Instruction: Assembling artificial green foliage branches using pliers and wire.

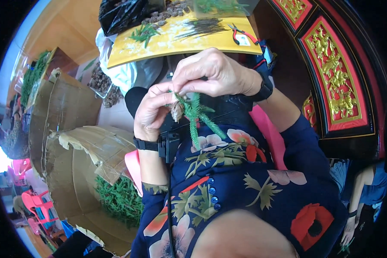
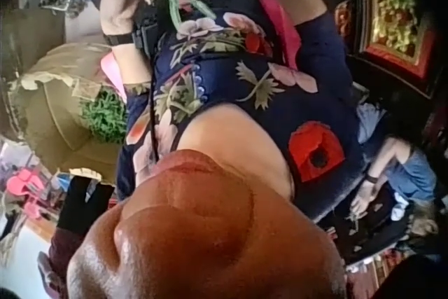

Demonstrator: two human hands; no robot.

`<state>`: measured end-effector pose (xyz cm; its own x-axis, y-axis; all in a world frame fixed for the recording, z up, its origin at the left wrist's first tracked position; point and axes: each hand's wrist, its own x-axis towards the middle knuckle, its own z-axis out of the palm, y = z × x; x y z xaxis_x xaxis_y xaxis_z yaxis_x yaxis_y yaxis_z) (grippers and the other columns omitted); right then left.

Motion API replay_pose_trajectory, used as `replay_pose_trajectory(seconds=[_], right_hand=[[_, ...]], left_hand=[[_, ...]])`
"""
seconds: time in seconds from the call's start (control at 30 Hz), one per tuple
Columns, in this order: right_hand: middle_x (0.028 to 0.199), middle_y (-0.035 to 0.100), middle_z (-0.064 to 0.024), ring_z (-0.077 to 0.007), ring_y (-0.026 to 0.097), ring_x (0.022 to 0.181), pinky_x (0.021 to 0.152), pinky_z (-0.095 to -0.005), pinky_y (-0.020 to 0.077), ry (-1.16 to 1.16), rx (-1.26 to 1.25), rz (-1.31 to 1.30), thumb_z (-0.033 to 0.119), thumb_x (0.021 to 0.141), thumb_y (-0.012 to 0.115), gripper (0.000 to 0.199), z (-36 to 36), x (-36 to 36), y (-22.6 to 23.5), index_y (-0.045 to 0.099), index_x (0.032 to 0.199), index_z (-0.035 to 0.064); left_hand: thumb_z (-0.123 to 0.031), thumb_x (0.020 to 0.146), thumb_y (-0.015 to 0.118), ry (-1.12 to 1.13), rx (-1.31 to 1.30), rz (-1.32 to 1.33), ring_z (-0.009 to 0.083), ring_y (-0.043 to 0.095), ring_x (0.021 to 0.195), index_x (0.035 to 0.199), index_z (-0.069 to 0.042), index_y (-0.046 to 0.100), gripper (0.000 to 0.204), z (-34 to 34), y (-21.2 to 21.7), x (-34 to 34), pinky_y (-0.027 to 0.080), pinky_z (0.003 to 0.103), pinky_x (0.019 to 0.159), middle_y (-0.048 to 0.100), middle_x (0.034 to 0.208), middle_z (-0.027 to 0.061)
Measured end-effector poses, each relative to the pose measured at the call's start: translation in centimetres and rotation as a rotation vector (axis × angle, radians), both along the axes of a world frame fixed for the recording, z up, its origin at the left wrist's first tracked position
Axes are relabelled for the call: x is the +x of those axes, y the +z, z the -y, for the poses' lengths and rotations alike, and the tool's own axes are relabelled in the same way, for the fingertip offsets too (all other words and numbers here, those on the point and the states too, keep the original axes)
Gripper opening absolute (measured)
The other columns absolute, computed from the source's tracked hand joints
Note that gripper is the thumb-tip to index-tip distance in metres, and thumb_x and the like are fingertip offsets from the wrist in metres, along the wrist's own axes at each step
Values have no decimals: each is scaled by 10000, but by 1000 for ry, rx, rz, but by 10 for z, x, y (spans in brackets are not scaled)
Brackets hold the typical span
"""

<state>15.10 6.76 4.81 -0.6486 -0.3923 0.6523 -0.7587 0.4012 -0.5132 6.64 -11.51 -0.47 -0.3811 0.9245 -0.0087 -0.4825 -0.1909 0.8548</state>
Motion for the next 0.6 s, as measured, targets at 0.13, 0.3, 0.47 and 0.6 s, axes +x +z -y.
replay_pose_trajectory(seconds=[0.13,0.3,0.47,0.6], right_hand=[[778,644,-95,-209,627,692,624,-283,488,-191,33,74,-16,755,609,86,8,3,-2,654,827,-5],[746,639,-76,-208,621,656,602,-289,481,-517,-63,300,-11,764,591,120,9,3,-10,648,869,-5],[758,637,-69,-204,620,687,622,-293,482,-404,-39,279,3,763,609,158,-1,-1,-7,652,915,11],[806,631,-81,-212,618,738,650,-295,479,-134,65,24,22,758,637,176,-16,-10,-9,656,933,25]], left_hand=[[-69,758,656,187,-68,-210,72,514,637,864,2,657,127,-3,4,1,404,204,609,554,709,-13],[-31,747,662,603,-216,-813,58,481,629,803,32,657,85,-21,9,20,366,197,595,540,704,-18],[-23,749,646,615,-148,-524,52,477,643,790,18,662,60,-20,6,18,352,190,608,519,701,-29],[-49,759,635,392,-134,-303,56,484,659,806,-2,656,69,-11,7,5,354,191,632,523,730,-29]])
